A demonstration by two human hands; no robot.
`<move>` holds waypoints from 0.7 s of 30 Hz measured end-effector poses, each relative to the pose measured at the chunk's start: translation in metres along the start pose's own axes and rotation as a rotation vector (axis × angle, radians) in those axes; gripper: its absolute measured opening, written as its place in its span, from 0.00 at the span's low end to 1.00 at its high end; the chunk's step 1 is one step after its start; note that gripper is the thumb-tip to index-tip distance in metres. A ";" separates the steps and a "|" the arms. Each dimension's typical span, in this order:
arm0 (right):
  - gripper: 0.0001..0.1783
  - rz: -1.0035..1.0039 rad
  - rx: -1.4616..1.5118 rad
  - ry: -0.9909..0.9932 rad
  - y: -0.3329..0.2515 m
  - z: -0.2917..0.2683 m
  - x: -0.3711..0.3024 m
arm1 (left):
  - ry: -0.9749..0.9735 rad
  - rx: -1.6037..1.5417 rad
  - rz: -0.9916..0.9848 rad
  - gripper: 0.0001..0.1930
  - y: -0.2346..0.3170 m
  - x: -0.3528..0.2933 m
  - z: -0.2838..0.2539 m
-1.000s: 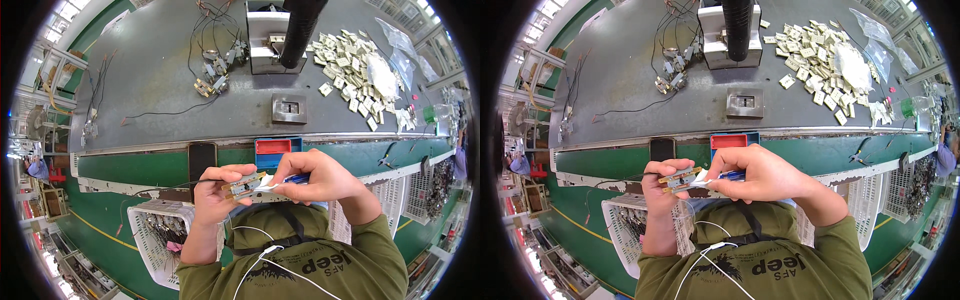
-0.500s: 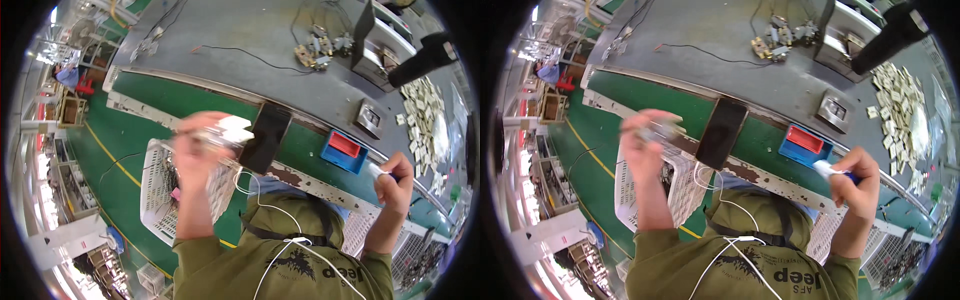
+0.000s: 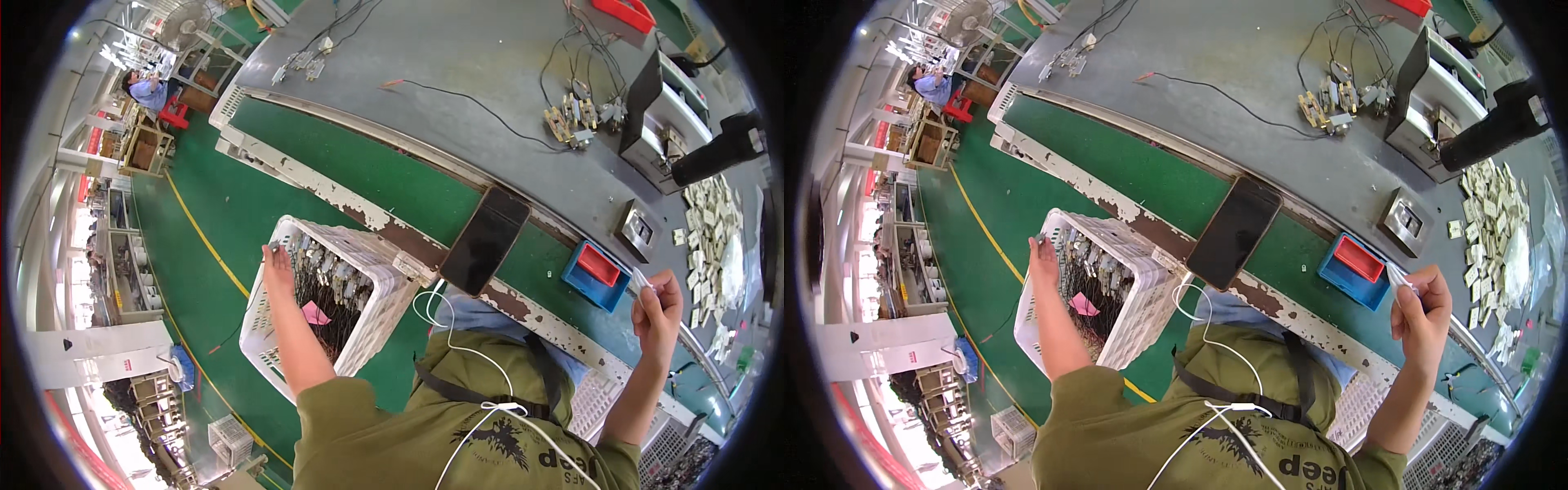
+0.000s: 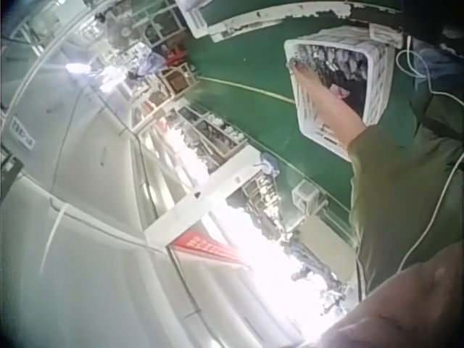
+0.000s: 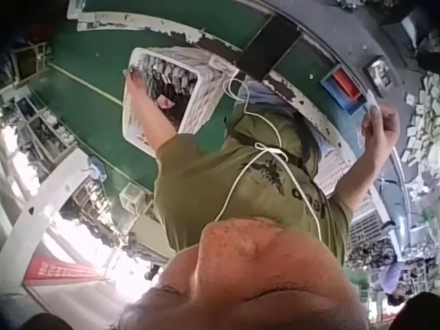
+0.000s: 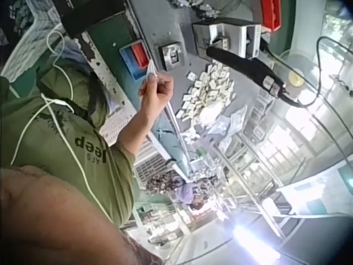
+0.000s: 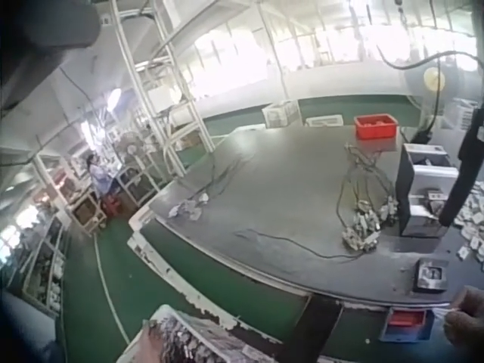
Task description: Applying a substance from a tube onto electronic parts and cleaning or wrapping them with a white cloth at a factory workbench.
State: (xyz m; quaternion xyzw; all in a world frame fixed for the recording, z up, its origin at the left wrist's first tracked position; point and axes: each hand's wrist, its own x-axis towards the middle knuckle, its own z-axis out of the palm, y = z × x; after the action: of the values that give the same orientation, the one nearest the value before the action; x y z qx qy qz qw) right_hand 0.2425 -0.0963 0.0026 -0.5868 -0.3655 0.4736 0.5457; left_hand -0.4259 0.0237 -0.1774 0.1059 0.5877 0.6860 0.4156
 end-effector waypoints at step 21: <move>0.04 -0.090 -0.188 0.000 -0.018 0.021 -0.008 | -1.215 -0.070 0.655 0.22 0.028 -0.245 0.319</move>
State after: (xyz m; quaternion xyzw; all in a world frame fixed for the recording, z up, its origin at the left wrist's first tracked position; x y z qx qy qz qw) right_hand 0.2219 -0.0951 0.0229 -0.6186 -0.4342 0.4121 0.5088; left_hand -0.0815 0.0833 0.0233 0.6301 0.1657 0.6138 0.4458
